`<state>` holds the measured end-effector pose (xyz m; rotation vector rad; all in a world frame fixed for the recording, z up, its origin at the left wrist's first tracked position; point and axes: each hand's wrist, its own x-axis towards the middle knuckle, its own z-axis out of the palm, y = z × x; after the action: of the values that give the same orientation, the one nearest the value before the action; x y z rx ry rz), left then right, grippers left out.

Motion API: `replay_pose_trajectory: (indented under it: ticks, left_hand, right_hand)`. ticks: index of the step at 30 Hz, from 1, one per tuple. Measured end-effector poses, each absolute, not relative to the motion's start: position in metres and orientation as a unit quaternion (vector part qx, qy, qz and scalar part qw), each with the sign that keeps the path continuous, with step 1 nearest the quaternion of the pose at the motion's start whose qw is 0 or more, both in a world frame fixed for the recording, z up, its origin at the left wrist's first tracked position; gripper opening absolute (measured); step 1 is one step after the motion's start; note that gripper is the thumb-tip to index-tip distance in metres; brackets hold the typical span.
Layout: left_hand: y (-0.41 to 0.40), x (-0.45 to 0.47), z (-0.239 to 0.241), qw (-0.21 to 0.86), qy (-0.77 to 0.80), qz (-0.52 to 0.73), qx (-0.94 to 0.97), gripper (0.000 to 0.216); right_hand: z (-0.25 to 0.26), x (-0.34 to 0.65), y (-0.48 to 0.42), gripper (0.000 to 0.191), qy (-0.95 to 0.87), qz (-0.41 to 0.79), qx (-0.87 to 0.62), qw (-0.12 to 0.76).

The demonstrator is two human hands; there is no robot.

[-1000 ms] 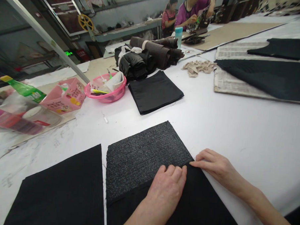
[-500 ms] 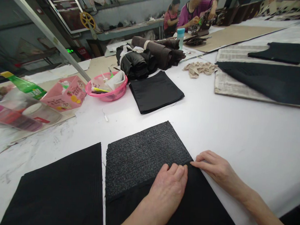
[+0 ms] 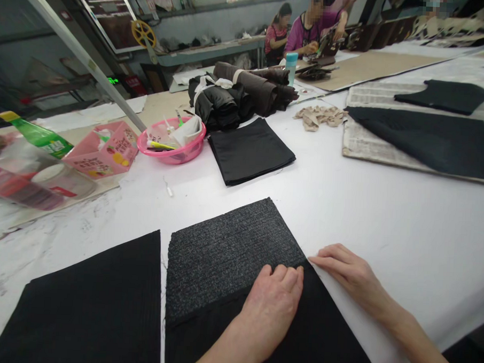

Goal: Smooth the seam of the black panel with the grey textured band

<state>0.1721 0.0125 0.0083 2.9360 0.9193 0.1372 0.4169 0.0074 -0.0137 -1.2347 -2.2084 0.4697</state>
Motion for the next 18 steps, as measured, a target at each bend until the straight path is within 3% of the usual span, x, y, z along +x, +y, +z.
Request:
replay_pose_trajectory:
  ticks: [18]
  left_hand:
    - [0.0145, 0.1726, 0.0113, 0.058, 0.304, 0.041, 0.950, 0.046]
  right_hand:
    - [-0.0119, 0.4108, 0.0049, 0.021, -0.839, 0.113, -0.465, 0.259]
